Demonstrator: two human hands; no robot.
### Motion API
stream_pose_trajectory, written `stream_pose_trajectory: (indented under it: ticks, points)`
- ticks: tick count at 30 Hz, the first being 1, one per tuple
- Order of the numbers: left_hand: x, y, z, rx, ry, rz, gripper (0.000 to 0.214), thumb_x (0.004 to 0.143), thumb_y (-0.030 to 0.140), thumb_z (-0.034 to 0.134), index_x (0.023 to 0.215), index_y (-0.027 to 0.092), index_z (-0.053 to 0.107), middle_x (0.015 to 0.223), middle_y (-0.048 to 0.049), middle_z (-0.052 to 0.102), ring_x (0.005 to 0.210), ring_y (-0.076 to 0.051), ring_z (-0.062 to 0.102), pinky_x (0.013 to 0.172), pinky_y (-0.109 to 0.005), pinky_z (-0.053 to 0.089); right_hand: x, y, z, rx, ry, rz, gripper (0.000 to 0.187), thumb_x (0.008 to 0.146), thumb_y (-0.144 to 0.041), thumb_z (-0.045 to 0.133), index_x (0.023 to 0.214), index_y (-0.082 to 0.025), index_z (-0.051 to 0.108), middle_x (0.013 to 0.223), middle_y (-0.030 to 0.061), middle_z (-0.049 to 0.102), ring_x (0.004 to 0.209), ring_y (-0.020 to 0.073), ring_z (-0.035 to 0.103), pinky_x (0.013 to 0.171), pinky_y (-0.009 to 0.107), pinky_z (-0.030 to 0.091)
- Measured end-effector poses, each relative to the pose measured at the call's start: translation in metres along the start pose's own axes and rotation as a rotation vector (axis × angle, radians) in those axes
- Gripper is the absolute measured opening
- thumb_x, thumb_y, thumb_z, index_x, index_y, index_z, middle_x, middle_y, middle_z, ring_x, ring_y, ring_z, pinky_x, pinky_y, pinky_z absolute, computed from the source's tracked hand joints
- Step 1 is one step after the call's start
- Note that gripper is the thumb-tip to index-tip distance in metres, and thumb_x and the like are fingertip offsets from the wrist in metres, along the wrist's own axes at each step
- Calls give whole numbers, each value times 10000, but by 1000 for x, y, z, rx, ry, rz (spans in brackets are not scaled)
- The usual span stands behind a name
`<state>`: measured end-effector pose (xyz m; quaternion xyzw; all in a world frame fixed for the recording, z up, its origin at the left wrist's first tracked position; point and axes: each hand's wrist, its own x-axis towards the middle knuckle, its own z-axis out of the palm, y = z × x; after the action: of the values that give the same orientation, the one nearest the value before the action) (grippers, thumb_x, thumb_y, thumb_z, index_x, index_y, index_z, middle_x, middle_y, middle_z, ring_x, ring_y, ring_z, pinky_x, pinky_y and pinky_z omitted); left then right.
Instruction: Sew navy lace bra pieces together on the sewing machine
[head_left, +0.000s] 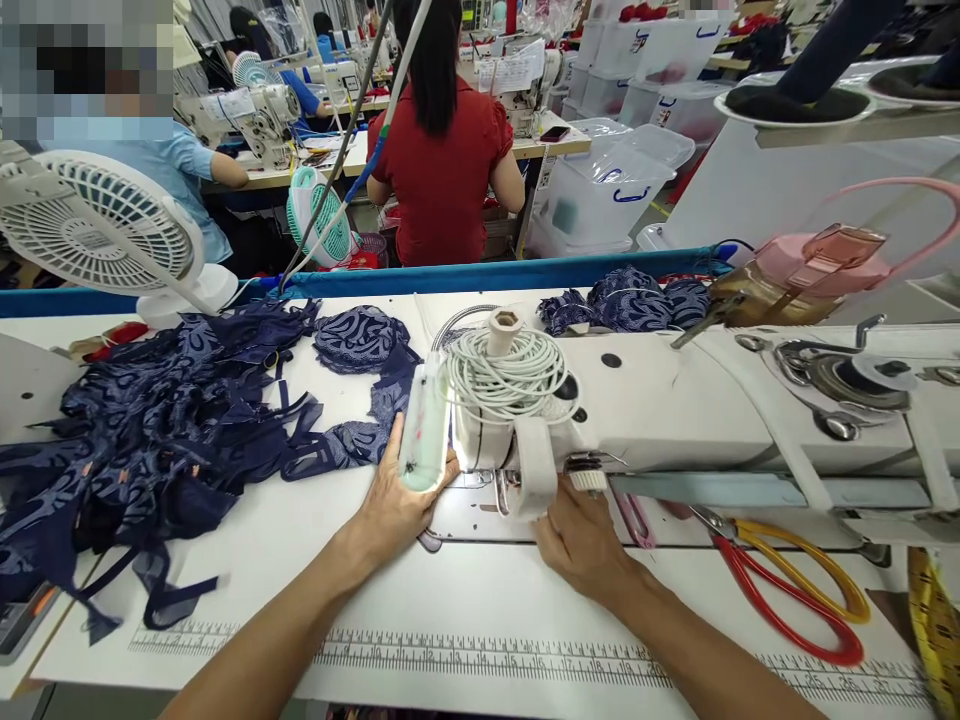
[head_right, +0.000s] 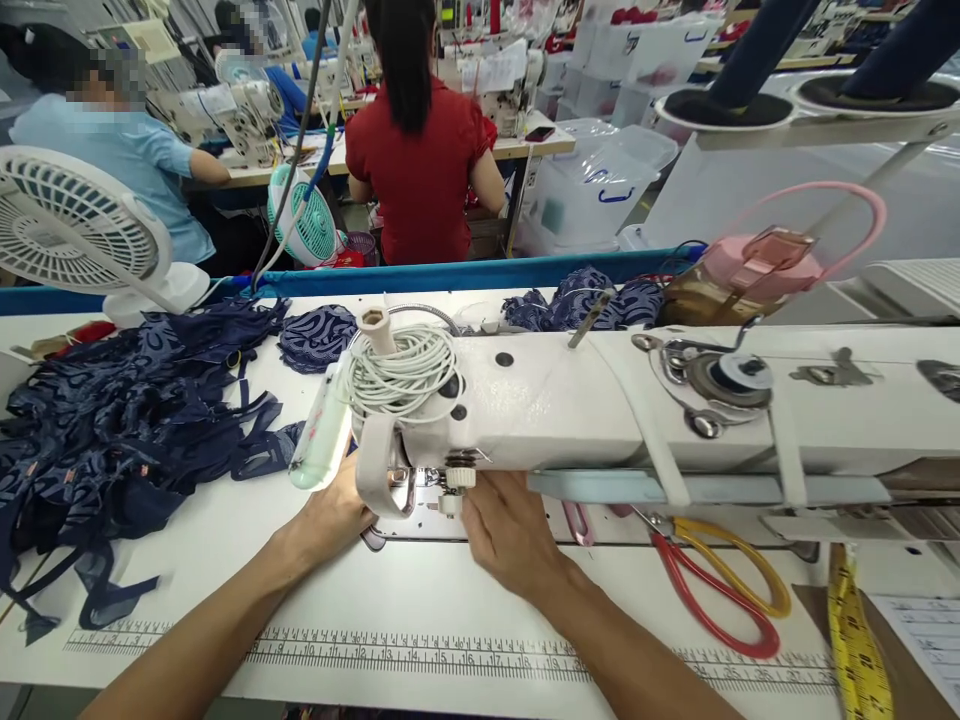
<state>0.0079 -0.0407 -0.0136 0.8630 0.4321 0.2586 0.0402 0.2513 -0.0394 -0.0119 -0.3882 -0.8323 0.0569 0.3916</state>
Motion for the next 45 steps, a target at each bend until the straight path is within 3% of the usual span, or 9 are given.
stream_pose_trajectory:
  ticks: [9, 14, 19, 26, 29, 31, 34, 40, 45]
  points:
    - [1, 2, -9, 6, 13, 4, 271, 852, 96, 507, 1042, 200, 670, 907, -57, 698, 898, -224, 618, 986, -537, 420, 5, 0, 0, 8, 4, -15, 207, 879, -50, 419, 865, -201, 560, 773, 39, 587, 722, 196, 547, 658, 326, 404]
    - [3, -5, -17, 80, 14, -165, 116, 827, 158, 545, 812, 173, 658, 852, -75, 634, 866, -228, 579, 832, -398, 474, 3, 2, 10, -35, -23, -70, 187, 863, -86, 480, 717, -201, 506, 701, 19, 535, 653, 167, 486, 640, 315, 377]
    - [-3, -11, -23, -3, 6, -339, 158, 854, 139, 546, 923, 202, 674, 919, -51, 653, 890, -210, 593, 807, -335, 470, 3, 6, 15, -69, -36, -80, 273, 897, -124, 499, 634, -198, 493, 660, 21, 540, 638, 158, 486, 638, 314, 382]
    - [-35, 28, -37, -78, 98, -447, 241, 963, 160, 432, 796, 195, 603, 776, 2, 644, 730, -138, 615, 686, -248, 489, 2, -14, 13, -36, -64, -133, 200, 961, -173, 456, 912, -185, 650, 690, 24, 630, 607, 147, 542, 583, 276, 426]
    - [-55, 50, -39, -76, 122, -398, 82, 930, 226, 526, 936, 188, 598, 969, -56, 648, 926, -193, 611, 815, -325, 507, 0, -27, 15, 55, -155, -126, 217, 976, -181, 426, 955, -187, 642, 736, 28, 645, 648, 144, 574, 612, 266, 452]
    - [-66, 59, -40, -33, 65, -313, 195, 859, 239, 630, 1044, 188, 592, 1148, -104, 605, 1074, -258, 560, 902, -412, 486, 0, -32, 16, 117, -209, -112, 226, 980, -180, 412, 938, -182, 634, 758, 39, 640, 687, 154, 583, 639, 273, 456]
    - [-75, 61, -43, -36, 17, -297, 114, 888, 147, 539, 971, 191, 604, 1073, -94, 620, 993, -244, 574, 837, -398, 499, 0, -38, 14, 140, -239, -103, 239, 984, -181, 397, 917, -180, 627, 764, 45, 635, 693, 158, 582, 639, 276, 447]
    - [-66, 66, -63, -410, 192, -562, 223, 971, 298, 451, 868, 196, 621, 781, -5, 611, 725, -145, 562, 650, -241, 443, 5, -68, 7, 335, -451, 237, 153, 940, -329, 501, 891, -213, 589, 743, 1, 637, 627, 143, 577, 553, 251, 427]
    - [-62, 84, -72, -467, 254, -553, 278, 976, 361, 434, 844, 192, 610, 698, 11, 536, 630, -123, 470, 586, -236, 375, 9, -95, 30, 590, -371, 495, 217, 887, -415, 564, 839, -204, 543, 783, -1, 638, 705, 152, 595, 596, 258, 465]
